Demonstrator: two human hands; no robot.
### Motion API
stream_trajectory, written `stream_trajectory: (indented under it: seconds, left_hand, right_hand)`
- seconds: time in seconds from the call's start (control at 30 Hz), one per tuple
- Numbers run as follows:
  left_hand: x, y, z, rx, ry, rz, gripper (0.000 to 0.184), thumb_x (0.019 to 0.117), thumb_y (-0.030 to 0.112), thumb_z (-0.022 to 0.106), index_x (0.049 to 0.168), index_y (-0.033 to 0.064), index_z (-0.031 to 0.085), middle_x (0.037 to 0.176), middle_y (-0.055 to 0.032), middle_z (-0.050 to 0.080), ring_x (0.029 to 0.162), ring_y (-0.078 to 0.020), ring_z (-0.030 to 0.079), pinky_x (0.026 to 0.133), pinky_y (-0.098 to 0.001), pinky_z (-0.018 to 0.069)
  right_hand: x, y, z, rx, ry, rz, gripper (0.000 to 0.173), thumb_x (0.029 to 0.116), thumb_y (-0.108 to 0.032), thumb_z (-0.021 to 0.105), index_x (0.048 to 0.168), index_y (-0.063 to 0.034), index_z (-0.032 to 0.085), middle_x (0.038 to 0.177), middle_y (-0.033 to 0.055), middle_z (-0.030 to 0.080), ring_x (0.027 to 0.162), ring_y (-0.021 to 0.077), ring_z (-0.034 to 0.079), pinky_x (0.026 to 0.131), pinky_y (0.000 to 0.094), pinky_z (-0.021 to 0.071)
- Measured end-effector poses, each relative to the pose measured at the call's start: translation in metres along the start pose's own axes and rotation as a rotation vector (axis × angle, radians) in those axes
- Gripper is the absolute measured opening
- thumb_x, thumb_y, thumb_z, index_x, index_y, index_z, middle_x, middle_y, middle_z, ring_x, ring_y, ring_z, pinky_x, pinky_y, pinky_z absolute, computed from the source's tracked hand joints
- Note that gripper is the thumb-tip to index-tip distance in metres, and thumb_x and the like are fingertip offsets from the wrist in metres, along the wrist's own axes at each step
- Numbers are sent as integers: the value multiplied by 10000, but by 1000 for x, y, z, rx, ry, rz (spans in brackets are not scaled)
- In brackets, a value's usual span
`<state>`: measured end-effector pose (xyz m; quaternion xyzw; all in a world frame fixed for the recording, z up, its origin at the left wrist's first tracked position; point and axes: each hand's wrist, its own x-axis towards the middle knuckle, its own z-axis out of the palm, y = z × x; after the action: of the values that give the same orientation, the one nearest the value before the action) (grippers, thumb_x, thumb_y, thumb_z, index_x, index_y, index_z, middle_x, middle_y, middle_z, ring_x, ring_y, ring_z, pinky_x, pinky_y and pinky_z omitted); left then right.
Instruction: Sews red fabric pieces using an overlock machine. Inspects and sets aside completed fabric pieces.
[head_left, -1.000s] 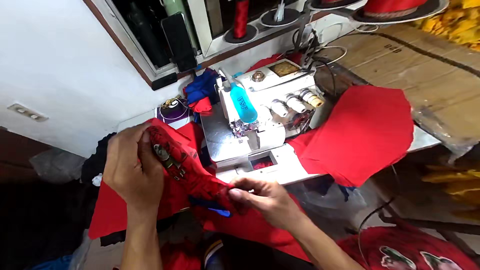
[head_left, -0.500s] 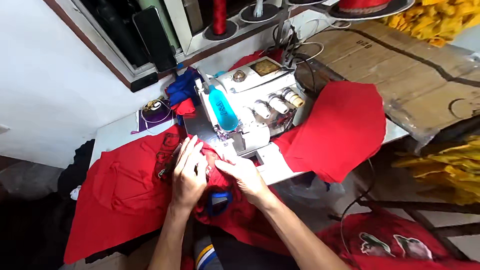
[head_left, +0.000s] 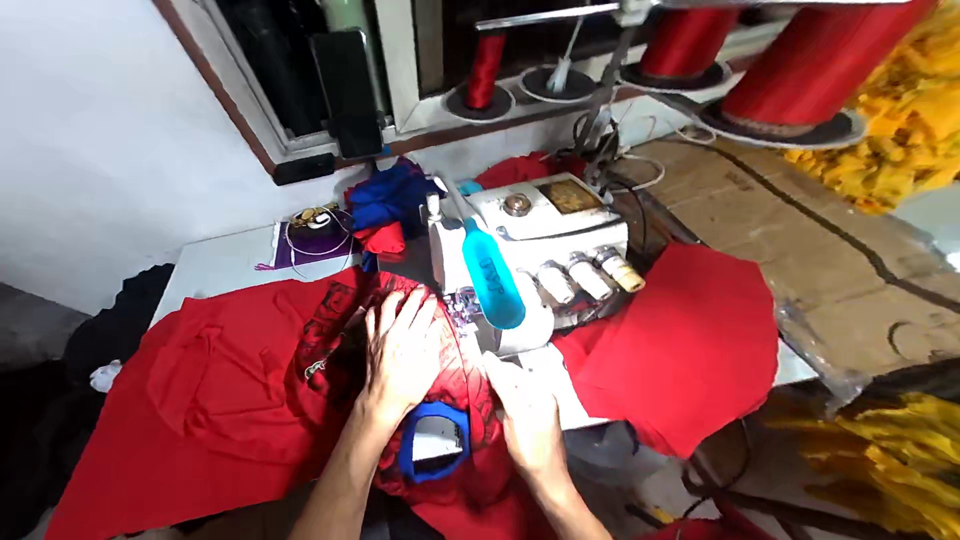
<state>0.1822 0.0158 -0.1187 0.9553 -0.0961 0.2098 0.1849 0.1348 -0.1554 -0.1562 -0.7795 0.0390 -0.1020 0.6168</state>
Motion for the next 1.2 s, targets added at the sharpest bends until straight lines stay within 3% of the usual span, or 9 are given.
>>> stream_trajectory:
  seconds: [0.1, 0.27, 0.37, 0.6, 0.77, 0.87, 0.93, 1.07, 1.2]
  left_hand:
    - [29, -15, -10, -102, 130, -143, 282, 1009, 189, 598, 1207, 46, 739, 1318, -112, 688, 1238, -315, 629, 1075, -521, 475]
    - [90, -42, -14, -122, 34, -314, 466, 970, 115, 671, 1390, -46, 548, 1469, -275, 493, 1366, -456, 467, 1115, -580, 411]
    - [93, -47, -15, -124, 59, -230, 192, 956, 59, 673, 1116, -45, 697, 1345, -238, 606, 1297, -417, 542, 1086, -559, 444]
    - [65, -39, -49, -530, 256, -431, 297, 1049, 257, 579, 1194, 6, 646, 1079, -163, 689, 995, -258, 672, 907, -503, 542]
    - [-9, -17, -83, -889, 333, -314, 153, 883, 120, 622, 1028, 93, 663, 942, 2, 670, 855, -111, 656, 748, -333, 581]
    - [-63, 14, -82, -1083, 136, -226, 225, 874, 232, 706, 1052, 98, 680, 1008, 7, 717, 931, -103, 688, 814, -302, 595]
    - [-79, 27, -77, -1191, -5, -194, 237, 911, 124, 670, 1116, 6, 664, 1049, -65, 728, 964, -139, 703, 864, -315, 601]
    - [-89, 16, -83, -1054, 14, -238, 158, 937, 128, 676, 1052, 36, 733, 1035, -56, 741, 968, -132, 703, 877, -290, 594]
    - [-112, 9, -78, -1124, -4, -435, 127, 900, 105, 709, 996, 33, 751, 984, -56, 744, 917, -118, 705, 835, -286, 598]
  right_hand:
    - [-9, 22, -12, 72, -26, 51, 312, 1059, -222, 512, 979, -55, 763, 829, -20, 736, 727, 41, 689, 668, 217, 590]
    - [-26, 43, -16, 67, -38, 106, 302, 1047, -223, 527, 943, -69, 765, 788, -32, 722, 662, 29, 659, 608, 206, 565]
    - [-31, 52, -15, 89, -30, 72, 307, 1047, -227, 528, 936, -82, 776, 804, -38, 739, 678, 20, 667, 631, 194, 565]
    - [-24, 52, -21, 122, -108, 178, 291, 1063, -224, 519, 988, -68, 753, 818, -17, 736, 686, 59, 681, 640, 232, 583]
    - [-36, 25, -20, 53, 21, -60, 199, 999, -181, 621, 1095, -57, 742, 971, -9, 769, 855, 56, 732, 779, 227, 622]
    - [-42, -13, -17, 146, -137, -277, 503, 911, -276, 753, 1318, -3, 639, 1226, 83, 708, 1069, 136, 701, 912, 308, 611]
    - [-42, -22, -12, 205, -393, -280, 714, 839, -263, 782, 1457, -11, 529, 1372, 110, 625, 1209, 168, 631, 990, 350, 571]
    - [-50, -18, -16, 299, -597, -184, 162, 976, -150, 664, 1044, -36, 758, 958, -4, 753, 866, 17, 693, 798, 234, 588]
    - [-50, -19, -30, 504, -480, 0, 162, 983, -131, 645, 1051, -31, 752, 985, 16, 745, 902, 60, 690, 822, 251, 584]
